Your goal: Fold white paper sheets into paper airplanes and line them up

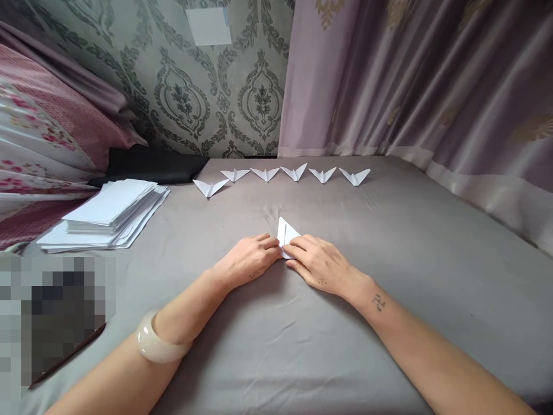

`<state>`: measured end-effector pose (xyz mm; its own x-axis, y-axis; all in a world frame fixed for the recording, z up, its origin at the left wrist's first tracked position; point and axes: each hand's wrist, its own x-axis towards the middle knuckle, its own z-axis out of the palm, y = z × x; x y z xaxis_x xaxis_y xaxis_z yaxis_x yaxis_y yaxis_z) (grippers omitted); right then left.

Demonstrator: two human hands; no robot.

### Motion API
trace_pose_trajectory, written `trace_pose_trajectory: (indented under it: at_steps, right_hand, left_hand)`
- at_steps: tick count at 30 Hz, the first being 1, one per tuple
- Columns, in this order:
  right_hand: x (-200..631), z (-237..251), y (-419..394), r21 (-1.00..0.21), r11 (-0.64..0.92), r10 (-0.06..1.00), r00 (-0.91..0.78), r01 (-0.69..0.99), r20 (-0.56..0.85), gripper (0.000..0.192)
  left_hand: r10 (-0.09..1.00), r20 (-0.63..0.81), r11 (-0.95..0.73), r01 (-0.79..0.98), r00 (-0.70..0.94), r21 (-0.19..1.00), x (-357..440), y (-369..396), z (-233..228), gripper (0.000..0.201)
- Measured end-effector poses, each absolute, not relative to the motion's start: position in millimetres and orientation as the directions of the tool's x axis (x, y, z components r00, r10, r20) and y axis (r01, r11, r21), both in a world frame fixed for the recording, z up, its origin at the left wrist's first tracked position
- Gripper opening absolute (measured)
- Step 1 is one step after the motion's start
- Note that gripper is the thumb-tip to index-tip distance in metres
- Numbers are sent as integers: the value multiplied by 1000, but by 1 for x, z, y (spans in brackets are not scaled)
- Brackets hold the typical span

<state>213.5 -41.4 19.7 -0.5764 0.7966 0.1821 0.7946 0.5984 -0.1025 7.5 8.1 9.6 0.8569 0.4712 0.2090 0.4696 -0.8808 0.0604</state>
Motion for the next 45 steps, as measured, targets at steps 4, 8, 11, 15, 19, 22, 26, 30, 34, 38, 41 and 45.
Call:
trace_pose_trajectory:
  at_steps: [4, 8, 11, 15, 19, 22, 26, 30, 34, 38, 41, 45]
  right_hand:
    - [212, 19, -43, -155, 548, 834, -524, 822, 175, 24]
    - [209, 16, -42, -238, 506, 861, -471, 829, 191, 21]
    - [209, 13, -40, -303, 464, 884, -416, 832, 211, 18]
    - [209, 9, -37, -398, 416, 908, -348, 818, 233, 21]
    - [207, 10, -35, -507, 332, 943, -260, 796, 209, 23]
    - [205, 10, -33, -572, 277, 960, -206, 772, 188, 24]
    - [202, 8, -29, -635, 194, 980, -122, 748, 156, 20]
    - [199, 5, -26, -652, 121, 991, -54, 749, 121, 17]
    - [198, 3, -24, -658, 103, 992, -30, 746, 122, 15]
    - [199, 4, -22, -663, 83, 995, -27, 744, 94, 15]
    - [199, 6, -21, -674, 52, 998, -25, 737, 49, 15]
    - [199, 9, -18, -679, 26, 1000, -19, 734, 17, 15]
  left_hand:
    - [492, 192, -871, 479, 849, 112, 8, 7, 11, 38]
    - [593, 204, -799, 537, 779, 270, 9, 7, 6, 35]
    - [706, 218, -696, 602, 674, 391, 11, 8, -1, 29]
    - [800, 210, -569, 601, 561, 562, 13, 10, -7, 22]
    - [844, 172, -483, 581, 507, 655, 15, 10, -8, 19]
    - [855, 164, -454, 558, 491, 695, 16, 10, -7, 16]
    - [873, 147, -411, 540, 464, 735, 18, 10, -4, 14]
    - [887, 122, -371, 531, 445, 761, 20, 10, -2, 11]
    - [891, 124, -361, 516, 436, 777, 22, 9, 1, 12]
    - [897, 120, -351, 517, 426, 781, 23, 7, 4, 14]
    - [904, 107, -335, 529, 415, 780, 24, 7, 5, 14]
    - [915, 90, -311, 547, 393, 777, 24, 6, 5, 13]
